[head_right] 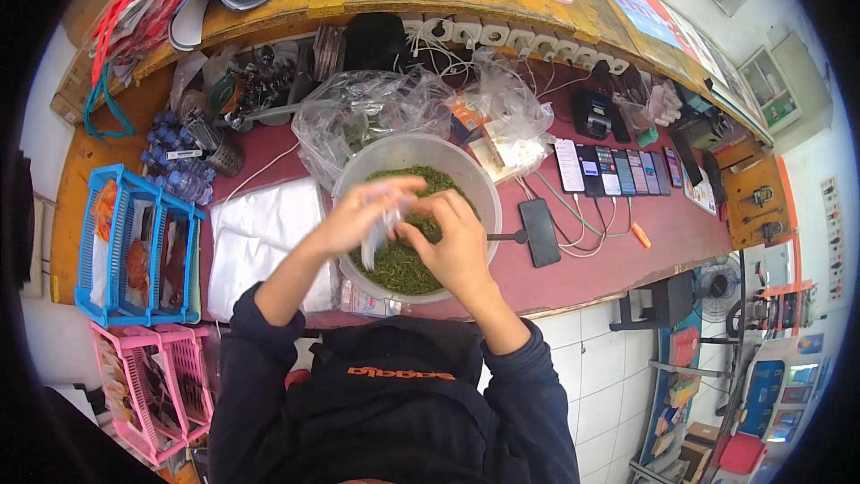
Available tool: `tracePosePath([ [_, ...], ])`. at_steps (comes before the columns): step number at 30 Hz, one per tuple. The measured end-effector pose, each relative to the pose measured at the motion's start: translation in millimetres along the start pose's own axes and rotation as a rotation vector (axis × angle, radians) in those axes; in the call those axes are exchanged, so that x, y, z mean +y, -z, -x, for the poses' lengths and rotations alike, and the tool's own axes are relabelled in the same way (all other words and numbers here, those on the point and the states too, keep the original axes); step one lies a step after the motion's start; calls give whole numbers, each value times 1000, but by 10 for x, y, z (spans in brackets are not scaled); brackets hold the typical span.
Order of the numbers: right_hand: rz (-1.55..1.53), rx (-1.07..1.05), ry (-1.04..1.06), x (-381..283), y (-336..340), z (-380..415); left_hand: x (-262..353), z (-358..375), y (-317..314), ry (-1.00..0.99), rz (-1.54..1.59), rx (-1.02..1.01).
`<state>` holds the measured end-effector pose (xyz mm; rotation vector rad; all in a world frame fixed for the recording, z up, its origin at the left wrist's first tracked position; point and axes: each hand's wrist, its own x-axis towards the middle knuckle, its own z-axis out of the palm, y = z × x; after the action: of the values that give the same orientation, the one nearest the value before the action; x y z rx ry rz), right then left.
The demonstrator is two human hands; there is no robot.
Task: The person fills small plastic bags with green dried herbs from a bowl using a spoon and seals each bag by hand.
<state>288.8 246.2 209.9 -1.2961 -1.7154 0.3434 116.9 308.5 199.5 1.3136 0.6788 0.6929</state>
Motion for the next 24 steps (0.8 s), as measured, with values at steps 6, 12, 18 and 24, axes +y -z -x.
tracePosePath([
  [6, 23, 8, 153, -47, -13, -15, -134, 177, -154, 1, 84, -118],
  [12, 101, -120, 161, -3, 52, 11, -153, 231, -207, 25, 152, -114],
  [18, 166, 30, -51, 34, 306, 5, -90, 377, 0, -458, -491, 463],
  [24, -595, -269, -396, -12, 100, 190, -2, 434, -322, -376, -539, 236],
])
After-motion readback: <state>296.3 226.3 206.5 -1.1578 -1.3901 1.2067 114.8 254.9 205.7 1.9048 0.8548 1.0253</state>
